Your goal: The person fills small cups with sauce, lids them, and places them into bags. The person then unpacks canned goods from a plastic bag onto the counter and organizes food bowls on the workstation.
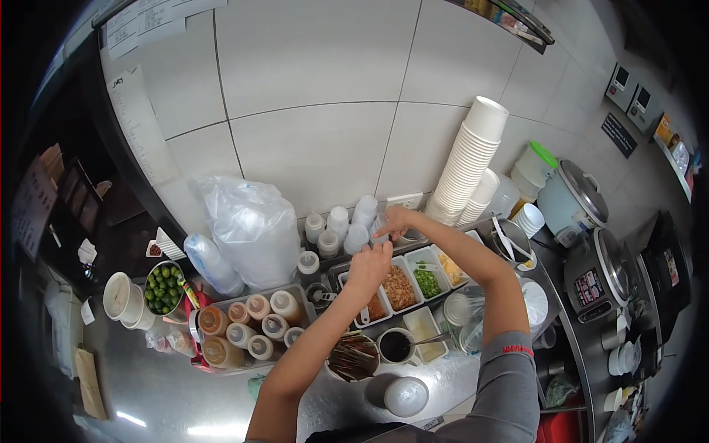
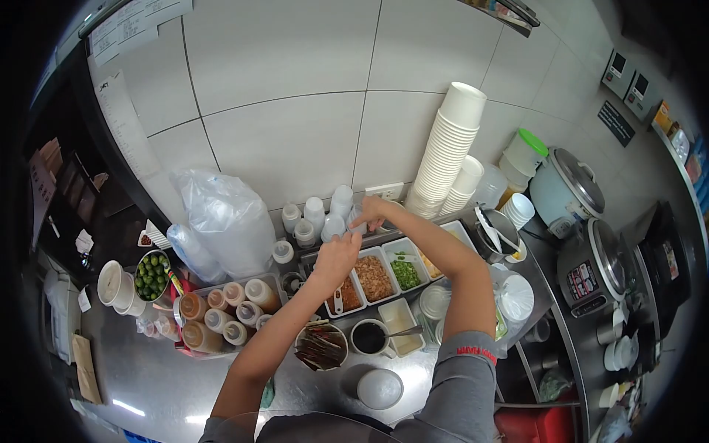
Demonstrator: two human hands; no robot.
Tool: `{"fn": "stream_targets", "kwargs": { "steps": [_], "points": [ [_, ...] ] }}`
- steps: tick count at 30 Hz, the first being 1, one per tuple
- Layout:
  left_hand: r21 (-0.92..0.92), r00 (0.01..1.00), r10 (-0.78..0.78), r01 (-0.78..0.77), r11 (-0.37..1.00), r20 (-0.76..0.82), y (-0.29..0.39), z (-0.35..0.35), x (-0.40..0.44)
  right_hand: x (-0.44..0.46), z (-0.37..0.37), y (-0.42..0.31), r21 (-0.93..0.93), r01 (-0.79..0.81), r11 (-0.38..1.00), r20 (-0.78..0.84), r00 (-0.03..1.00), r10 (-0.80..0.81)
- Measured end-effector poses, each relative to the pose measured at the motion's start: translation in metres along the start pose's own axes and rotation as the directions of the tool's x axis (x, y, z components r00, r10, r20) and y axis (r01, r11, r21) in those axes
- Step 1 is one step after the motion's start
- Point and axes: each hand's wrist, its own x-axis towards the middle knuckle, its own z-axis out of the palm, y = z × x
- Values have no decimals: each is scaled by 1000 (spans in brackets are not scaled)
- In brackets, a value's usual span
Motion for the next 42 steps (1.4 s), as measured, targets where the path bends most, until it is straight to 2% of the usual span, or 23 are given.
{"fn": "stream_targets", "kwargs": {
  "steps": [4,5,7,8,11,12,15,19,22,25,27,28,30,32,34,36,38,40,42],
  "points": [
    [10,1000,-5,5,1000,-19,-2,1,-1,11,-29,15,-57,-57,997,190,980,67],
    [11,1000,-4,4,1000,-18,-2,1,-1,20,-33,17,-247,-60,967,160,982,101],
    [-7,1000,-5,5,1000,-5,-1,-1,-1,26,-39,27,-578,-97,811,66,984,165],
    [-23,1000,-7,7,1000,6,-1,-2,-1,28,-33,33,-545,-171,821,63,968,244],
    [-21,1000,1,-1,1000,0,1,1,1,34,-2,45,-612,-194,767,-86,980,180],
    [-10,1000,-5,5,1000,0,0,1,0,36,5,49,-551,-272,789,-201,961,191],
    [-13,999,6,-7,1000,-38,-1,4,-2,44,10,57,-424,-377,823,-294,917,269],
    [-3,1000,-7,7,1000,-14,-1,3,0,40,3,55,-389,-362,847,-269,924,271],
    [0,999,-8,8,1000,-39,-1,6,-1,48,-10,59,-457,-331,826,-235,940,246],
    [-13,999,-17,17,1000,-43,-1,7,-1,53,-27,68,-413,-284,866,-210,954,213],
    [-9,996,-11,11,1000,-88,-3,9,1,9,-39,42,-324,-293,900,-311,931,191],
    [-19,994,-9,7,1000,-106,-4,11,2,1,-50,38,-396,-240,886,-310,943,118],
    [-27,995,-3,1,1000,-103,-4,16,-1,-45,-55,23,-329,-238,914,-544,839,23],
    [-19,997,3,-5,1000,-78,-6,16,2,-116,-59,-4,-343,-113,933,-626,767,-137],
    [-13,999,17,-17,1000,-48,-9,10,5,-198,-48,-25,-321,121,939,-622,721,-306],
    [-13,1000,23,-24,1000,-18,-11,6,6,-276,-15,-35,-352,293,889,-554,700,-450],
    [-14,1000,22,-22,1000,4,-12,5,8,-340,29,-40,-386,291,875,-376,817,-438],
    [-15,999,23,-22,1000,35,-13,5,10,-374,82,-29,-392,296,871,-235,883,-406],
    [-19,997,20,-18,1000,71,-13,2,11,-386,131,-11,-339,156,928,-120,971,-207]
  ]
}}
